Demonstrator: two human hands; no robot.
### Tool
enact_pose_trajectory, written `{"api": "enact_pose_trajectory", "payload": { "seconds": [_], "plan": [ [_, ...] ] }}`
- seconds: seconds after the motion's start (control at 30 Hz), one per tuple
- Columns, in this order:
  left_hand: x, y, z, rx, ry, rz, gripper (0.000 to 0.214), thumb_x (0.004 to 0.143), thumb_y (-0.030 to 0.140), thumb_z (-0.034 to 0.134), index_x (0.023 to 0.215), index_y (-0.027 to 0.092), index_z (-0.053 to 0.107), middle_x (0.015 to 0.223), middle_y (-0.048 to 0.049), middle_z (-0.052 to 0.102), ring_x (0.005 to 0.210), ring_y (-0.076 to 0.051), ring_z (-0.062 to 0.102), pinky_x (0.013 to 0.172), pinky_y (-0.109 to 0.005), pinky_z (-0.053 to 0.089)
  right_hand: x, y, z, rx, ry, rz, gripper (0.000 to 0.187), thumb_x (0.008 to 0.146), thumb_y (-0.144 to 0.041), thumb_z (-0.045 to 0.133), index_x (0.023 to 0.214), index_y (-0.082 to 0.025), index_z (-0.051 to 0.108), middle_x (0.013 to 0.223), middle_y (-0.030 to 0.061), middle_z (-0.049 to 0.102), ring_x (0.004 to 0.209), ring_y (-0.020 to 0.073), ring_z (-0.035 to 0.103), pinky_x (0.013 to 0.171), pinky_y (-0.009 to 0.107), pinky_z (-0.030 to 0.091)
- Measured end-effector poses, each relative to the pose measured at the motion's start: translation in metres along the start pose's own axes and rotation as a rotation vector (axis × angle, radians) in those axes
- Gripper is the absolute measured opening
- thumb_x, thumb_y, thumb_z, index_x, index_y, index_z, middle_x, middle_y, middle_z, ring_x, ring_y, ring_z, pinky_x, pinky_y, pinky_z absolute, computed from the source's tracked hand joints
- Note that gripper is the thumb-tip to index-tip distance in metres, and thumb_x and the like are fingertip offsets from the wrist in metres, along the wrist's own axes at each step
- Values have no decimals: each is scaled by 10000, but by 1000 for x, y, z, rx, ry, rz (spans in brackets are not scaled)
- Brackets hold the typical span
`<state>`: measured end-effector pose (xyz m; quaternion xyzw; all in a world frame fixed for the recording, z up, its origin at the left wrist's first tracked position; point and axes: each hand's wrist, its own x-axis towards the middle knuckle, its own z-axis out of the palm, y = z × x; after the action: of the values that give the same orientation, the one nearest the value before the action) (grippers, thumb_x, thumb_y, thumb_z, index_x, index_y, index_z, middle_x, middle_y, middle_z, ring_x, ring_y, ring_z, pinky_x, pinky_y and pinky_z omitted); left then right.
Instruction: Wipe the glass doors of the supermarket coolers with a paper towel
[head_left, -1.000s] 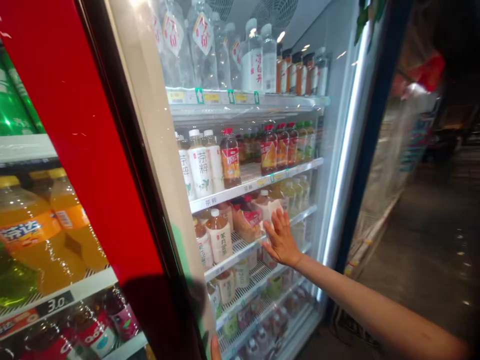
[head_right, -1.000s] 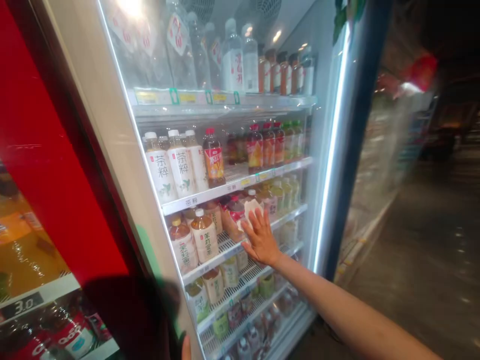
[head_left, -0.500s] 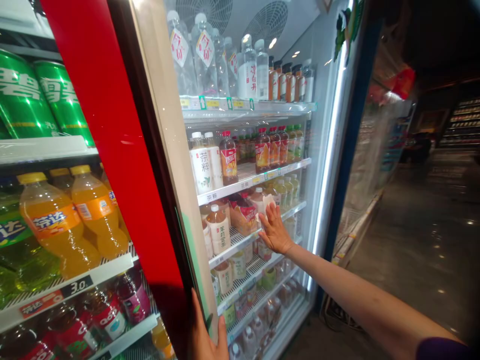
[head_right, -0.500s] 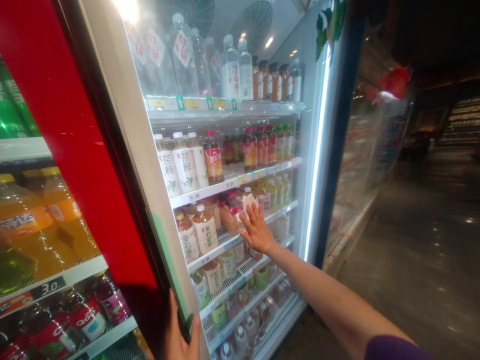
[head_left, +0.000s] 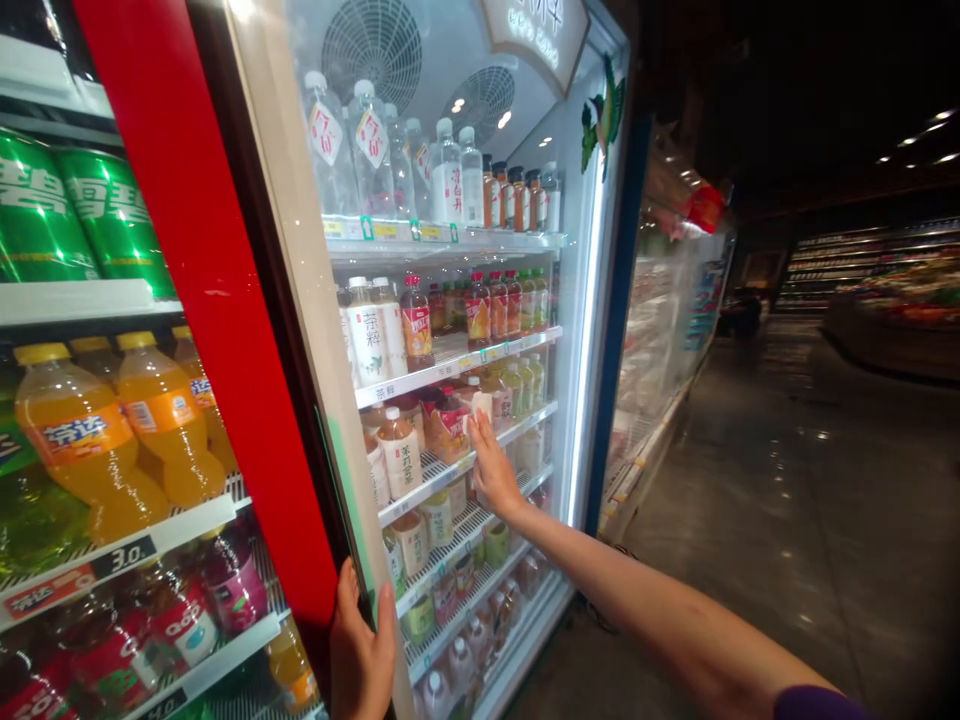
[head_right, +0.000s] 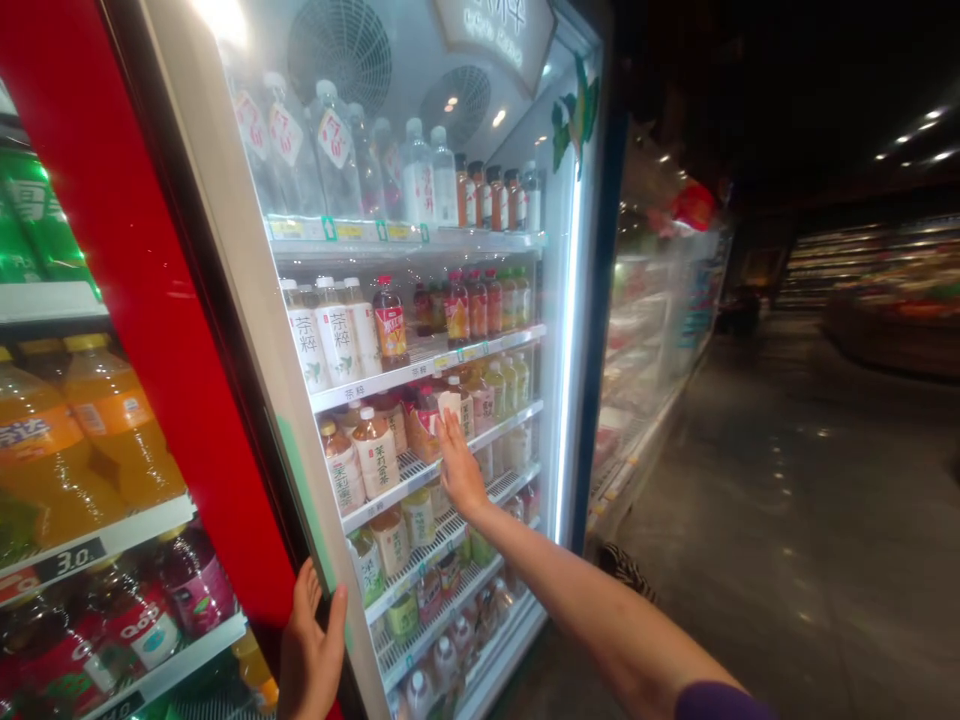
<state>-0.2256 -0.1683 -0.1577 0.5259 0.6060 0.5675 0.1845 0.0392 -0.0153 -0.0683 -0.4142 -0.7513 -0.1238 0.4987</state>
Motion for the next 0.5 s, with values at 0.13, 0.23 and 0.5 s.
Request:
{"api": "enact_pose_trajectory", "payload": {
  "seconds": [0.13,0.23,0.5],
  "plan": [
    [4,1,0,-52,21,-47,726,924,624,522,1500,194,421,1506,-185,557,1408,-293,531,1199,-475,421,-11,-28,-22,83,-84,-30,1027,784,86,338,1652,-321,-28,1734,58,102,1589,218,158,1267,517,308],
    [8,-1,0,-84,42,-82,772,890,684,518,1466,175,454,1480,-195,576,1385,-316,553,1207,-486,404,-29,-53,-44,127,-175,-98,1023,772,64,348,1660,-313,6,1726,38,147,1572,189,229,1249,453,350],
    [-16,11,3,-129,90,-56,915,754,795,585,1415,170,479,1360,-191,640,1292,-365,614,1161,-527,456,-103,-114,-76,353,-299,-113,885,905,-45,328,1663,-245,-83,1743,51,97,1591,210,155,1263,463,278]
  ]
}}
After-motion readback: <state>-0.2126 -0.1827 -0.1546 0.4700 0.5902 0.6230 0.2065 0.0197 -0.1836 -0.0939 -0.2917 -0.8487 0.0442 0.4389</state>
